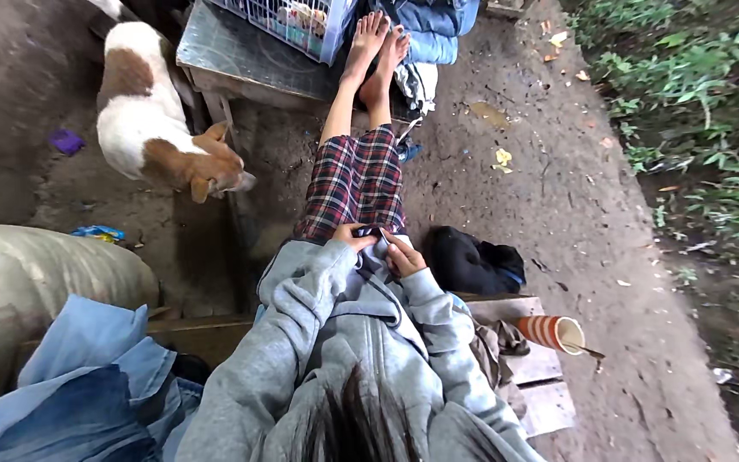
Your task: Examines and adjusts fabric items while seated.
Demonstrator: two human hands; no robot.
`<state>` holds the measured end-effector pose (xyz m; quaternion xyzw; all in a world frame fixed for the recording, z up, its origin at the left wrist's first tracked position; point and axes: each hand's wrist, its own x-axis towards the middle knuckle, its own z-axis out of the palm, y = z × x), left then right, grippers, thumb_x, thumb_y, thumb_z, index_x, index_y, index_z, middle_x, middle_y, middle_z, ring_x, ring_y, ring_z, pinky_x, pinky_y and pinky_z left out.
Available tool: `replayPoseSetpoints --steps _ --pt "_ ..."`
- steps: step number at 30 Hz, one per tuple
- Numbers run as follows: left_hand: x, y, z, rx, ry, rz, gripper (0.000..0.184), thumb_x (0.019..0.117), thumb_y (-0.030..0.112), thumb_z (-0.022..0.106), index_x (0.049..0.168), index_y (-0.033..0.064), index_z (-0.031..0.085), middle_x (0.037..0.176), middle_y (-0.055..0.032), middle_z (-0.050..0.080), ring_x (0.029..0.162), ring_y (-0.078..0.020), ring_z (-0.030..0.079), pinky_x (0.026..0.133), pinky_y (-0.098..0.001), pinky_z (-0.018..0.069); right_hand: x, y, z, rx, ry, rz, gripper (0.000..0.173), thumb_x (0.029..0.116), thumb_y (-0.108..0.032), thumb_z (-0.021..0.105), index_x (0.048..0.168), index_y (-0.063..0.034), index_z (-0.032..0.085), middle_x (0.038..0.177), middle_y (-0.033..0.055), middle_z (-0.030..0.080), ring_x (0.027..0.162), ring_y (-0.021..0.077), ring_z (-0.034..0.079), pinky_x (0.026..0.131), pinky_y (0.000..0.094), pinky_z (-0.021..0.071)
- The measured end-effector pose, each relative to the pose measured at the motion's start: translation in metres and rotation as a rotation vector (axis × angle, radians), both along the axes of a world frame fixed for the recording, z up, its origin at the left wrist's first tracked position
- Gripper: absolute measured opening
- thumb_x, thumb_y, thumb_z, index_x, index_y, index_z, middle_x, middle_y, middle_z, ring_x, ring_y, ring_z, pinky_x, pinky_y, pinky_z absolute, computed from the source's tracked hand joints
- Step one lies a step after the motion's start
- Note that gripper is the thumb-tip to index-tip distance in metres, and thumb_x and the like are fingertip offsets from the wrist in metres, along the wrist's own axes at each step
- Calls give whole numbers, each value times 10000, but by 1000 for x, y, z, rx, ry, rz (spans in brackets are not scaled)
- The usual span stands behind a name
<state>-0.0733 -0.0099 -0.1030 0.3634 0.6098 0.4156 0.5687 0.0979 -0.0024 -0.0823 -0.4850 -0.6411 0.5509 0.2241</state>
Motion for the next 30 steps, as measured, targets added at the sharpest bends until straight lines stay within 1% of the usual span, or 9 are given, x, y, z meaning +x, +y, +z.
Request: replayPoseSetpoints --steps 5,12,16,17,19,23,25,27,30 --pt "0 1 6 -84 -12 11 337 867 -22 738 1195 -71 672 1107 -226 692 1018 -253 662 965 -436 508 2 -8 3 283 -331 72 468 1041 -191 536 1469 -4 528 1011 249 735 839 358 713 843 523 552" --pt "-2 2 1 -82 -47 8 288 891 -7 730 1163 -74 666 1057 -200 689 953 -210 652 925 -407 518 -1 -11 4 356 -395 78 464 1044 -193 549 1472 -16 530 1187 275 703 995 446 710 917 576 535" --pt "-2 1 3 -70 -36 9 301 882 -6 734 1166 -81 667 1070 -218 691 972 -234 662 937 -428 520 -1 -6 -2 349 -256 55 390 1051 -143 512 1391 24 601 1145 236 730 964 350 730 913 492 556" --pt "-2 0 4 -74 -34 15 315 874 -6 742 1169 -86 666 1085 -229 691 992 -251 667 952 -443 520 -2 -4 -1 257 -204 35 394 1060 -136 474 1396 35 589 1026 186 739 843 246 692 829 407 551" --pt "-1 0 2 -60 -32 18 316 866 5 757 1159 -81 676 1087 -226 694 1004 -252 670 967 -442 517 -3 -1 -1 35 -10 -10 428 1067 -127 380 1420 71 519 716 -5 576 575 41 476 561 226 433" --pt "-1 1 7 -75 -10 -14 318 879 30 764 1166 -79 681 1105 -225 700 1034 -258 673 989 -442 507 0 -1 2 -164 159 -42 465 1073 -140 345 1478 76 421 622 -79 503 481 0 413 452 188 371" --pt "-1 1 9 -90 -9 -13 304 885 17 746 1162 -83 673 1093 -227 694 1013 -260 668 969 -448 509 -1 -5 1 -18 9 -19 452 1063 -138 388 1462 57 473 672 -31 540 541 26 450 535 220 419" --pt "-2 1 11 -114 -12 -6 311 892 1 722 1186 -84 662 1099 -233 689 1009 -269 663 960 -461 509 1 -8 2 167 -206 31 444 1057 -163 454 1458 13 527 868 141 705 705 181 619 732 368 529" --pt "-1 1 9 -127 -20 10 295 900 -2 719 1179 -78 660 1078 -218 689 968 -243 660 928 -436 518 0 -13 6 311 -359 79 448 1053 -179 514 1469 -13 533 1102 266 728 929 408 722 895 557 541"
